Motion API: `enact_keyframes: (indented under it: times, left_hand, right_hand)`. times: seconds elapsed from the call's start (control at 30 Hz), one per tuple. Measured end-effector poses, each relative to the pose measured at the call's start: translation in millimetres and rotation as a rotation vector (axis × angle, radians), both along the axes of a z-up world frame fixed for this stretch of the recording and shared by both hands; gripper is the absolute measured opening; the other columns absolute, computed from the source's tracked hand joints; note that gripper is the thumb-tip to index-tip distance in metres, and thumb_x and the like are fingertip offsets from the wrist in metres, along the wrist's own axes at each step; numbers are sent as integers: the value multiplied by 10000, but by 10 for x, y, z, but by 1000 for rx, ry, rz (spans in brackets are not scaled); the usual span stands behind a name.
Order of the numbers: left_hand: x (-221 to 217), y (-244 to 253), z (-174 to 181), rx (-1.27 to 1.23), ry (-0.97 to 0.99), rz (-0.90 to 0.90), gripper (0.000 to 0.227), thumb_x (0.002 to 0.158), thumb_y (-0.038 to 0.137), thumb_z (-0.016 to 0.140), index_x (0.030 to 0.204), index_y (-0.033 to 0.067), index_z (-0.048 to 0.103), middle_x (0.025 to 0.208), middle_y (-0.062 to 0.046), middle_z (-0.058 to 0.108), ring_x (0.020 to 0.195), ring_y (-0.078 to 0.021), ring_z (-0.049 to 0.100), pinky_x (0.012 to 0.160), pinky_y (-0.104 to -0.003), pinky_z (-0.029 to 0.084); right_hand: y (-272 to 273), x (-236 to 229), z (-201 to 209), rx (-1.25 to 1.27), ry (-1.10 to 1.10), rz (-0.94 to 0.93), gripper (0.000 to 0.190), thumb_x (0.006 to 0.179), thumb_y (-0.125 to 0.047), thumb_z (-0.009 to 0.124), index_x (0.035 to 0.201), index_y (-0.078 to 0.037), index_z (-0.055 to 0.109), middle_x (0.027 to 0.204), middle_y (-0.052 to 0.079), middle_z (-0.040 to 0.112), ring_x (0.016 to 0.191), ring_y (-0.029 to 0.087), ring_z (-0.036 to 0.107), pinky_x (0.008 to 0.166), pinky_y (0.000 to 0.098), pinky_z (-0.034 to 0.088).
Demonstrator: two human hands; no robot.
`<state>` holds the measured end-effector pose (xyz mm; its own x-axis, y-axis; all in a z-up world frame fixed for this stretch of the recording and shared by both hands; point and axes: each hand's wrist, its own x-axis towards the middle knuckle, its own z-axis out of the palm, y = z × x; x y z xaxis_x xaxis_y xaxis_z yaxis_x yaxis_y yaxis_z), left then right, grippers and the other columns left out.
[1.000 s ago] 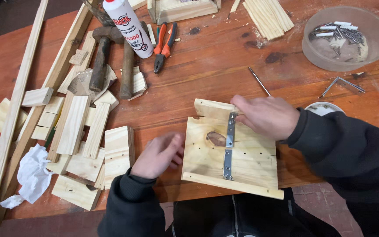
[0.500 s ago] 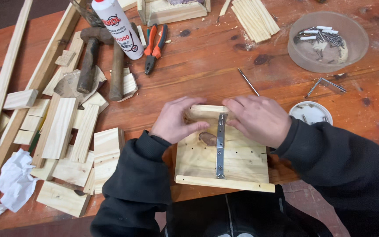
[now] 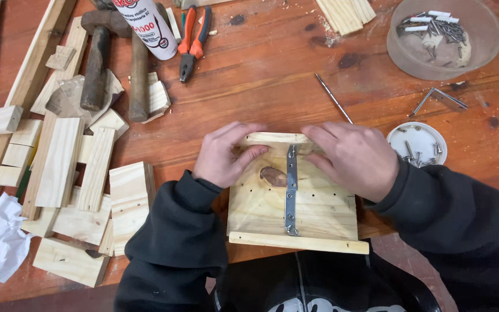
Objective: The person attaches metal brackets to wooden pieces using a screwdriver and screws. They align the brackets, insert screws, and tighten them to secure the components together on a cluttered workbench.
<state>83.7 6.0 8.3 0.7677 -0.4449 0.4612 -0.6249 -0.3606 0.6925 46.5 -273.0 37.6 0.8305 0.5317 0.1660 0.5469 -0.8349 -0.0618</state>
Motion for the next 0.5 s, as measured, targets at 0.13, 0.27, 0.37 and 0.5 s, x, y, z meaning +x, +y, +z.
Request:
enact_keyframes:
  times: [0.13, 0.27, 0.37, 0.5]
  left_hand:
    - [-22, -6, 3, -16, -85, 39, 358, 892, 194, 828, 1232, 151, 725, 1075, -68, 757, 985, -345, 739, 861, -437, 585]
    - [-25, -15, -36, -10, -121, 61, 386, 886, 195, 838, 1248, 142, 715, 1080, -68, 752, 989, -342, 735, 859, -444, 585]
    - [-41, -21, -10, -13, -119, 52, 362, 883, 190, 838, 1220, 131, 720, 1056, -80, 751, 972, -360, 734, 851, -458, 586]
    - [-56, -36, -10, -9, -152, 74, 352, 879, 187, 839, 1207, 129, 724, 1020, -64, 747, 938, -344, 736, 833, -443, 591]
  right_hand:
    - [83, -53, -97, -20, -221, -38, 609, 753, -499, 786, 1256, -198, 619, 936, -26, 649, 939, 206, 696, 905, 386, 549]
    - [125, -56, -238, -25, -374, -73, 767, 620, -609, 839, 1215, -178, 619, 945, -3, 635, 960, 220, 677, 1035, 437, 486]
    - [165, -73, -205, -45, -392, -82, 805, 562, -622, 852, 1198, -183, 626, 970, 4, 646, 1018, 224, 660, 1103, 487, 436]
    - [193, -103, -199, -13, -455, -62, 760, 558, -551, 885, 1154, -150, 635, 980, 32, 650, 1016, 250, 661, 1090, 517, 453]
